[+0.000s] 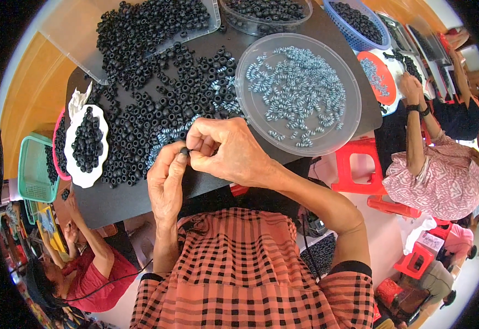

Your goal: The person assembles small plastic or rubber rings by hand, inserting internal components into them.

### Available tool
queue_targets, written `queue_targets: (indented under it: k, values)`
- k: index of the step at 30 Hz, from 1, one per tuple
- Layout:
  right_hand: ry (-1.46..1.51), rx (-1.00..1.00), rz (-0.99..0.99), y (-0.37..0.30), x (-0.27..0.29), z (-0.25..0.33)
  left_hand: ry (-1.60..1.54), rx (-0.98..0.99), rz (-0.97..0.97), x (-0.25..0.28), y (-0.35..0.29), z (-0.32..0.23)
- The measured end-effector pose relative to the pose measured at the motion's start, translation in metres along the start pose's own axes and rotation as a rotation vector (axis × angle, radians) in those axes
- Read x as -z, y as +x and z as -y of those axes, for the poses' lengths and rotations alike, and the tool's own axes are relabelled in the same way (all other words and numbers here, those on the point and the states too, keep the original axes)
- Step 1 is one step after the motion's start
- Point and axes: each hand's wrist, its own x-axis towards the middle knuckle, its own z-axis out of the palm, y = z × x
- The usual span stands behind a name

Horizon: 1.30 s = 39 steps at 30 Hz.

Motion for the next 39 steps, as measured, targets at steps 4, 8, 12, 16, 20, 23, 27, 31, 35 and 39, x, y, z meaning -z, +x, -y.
queue_targets:
  k: [4,8,12,16,20,23,27,31,35,39]
  values:
    - [0.048,0.016,-0.019,-0.001,-0.005,-0.008,0.024,0.004,-0.004,0.000,0.000,0.003]
    - [0.067,0.024,-0.040,-0.003,-0.005,-0.012,-0.005,0.015,-0.033,-0.003,-0.002,0.002]
    - [0.085,0.042,-0.046,-0.006,-0.005,-0.015,0.034,0.016,-0.006,-0.002,-0.002,0.000]
    - [0.040,0.071,-0.060,-0.008,-0.005,-0.015,0.043,0.073,-0.003,-0.002,-0.003,-0.006]
    - [0.050,0.114,-0.062,-0.013,-0.004,-0.013,-0.023,0.031,0.014,0.000,-0.005,-0.006]
    - [0.079,0.123,-0.052,-0.015,-0.005,-0.014,-0.008,0.014,0.068,0.003,-0.010,-0.005]
    - [0.108,0.162,-0.077,-0.015,-0.008,-0.016,-0.080,0.053,-0.018,-0.002,-0.009,-0.005]
    - [0.142,0.155,-0.087,-0.016,-0.009,-0.022,-0.050,0.039,-0.037,-0.003,-0.009,-0.004]
    - [0.160,0.155,-0.082,-0.017,-0.009,-0.022,-0.060,0.032,-0.030,-0.003,-0.011,-0.005]
    - [0.104,0.162,-0.092,-0.018,-0.007,-0.021,-0.091,0.072,0.030,-0.001,-0.012,0.000]
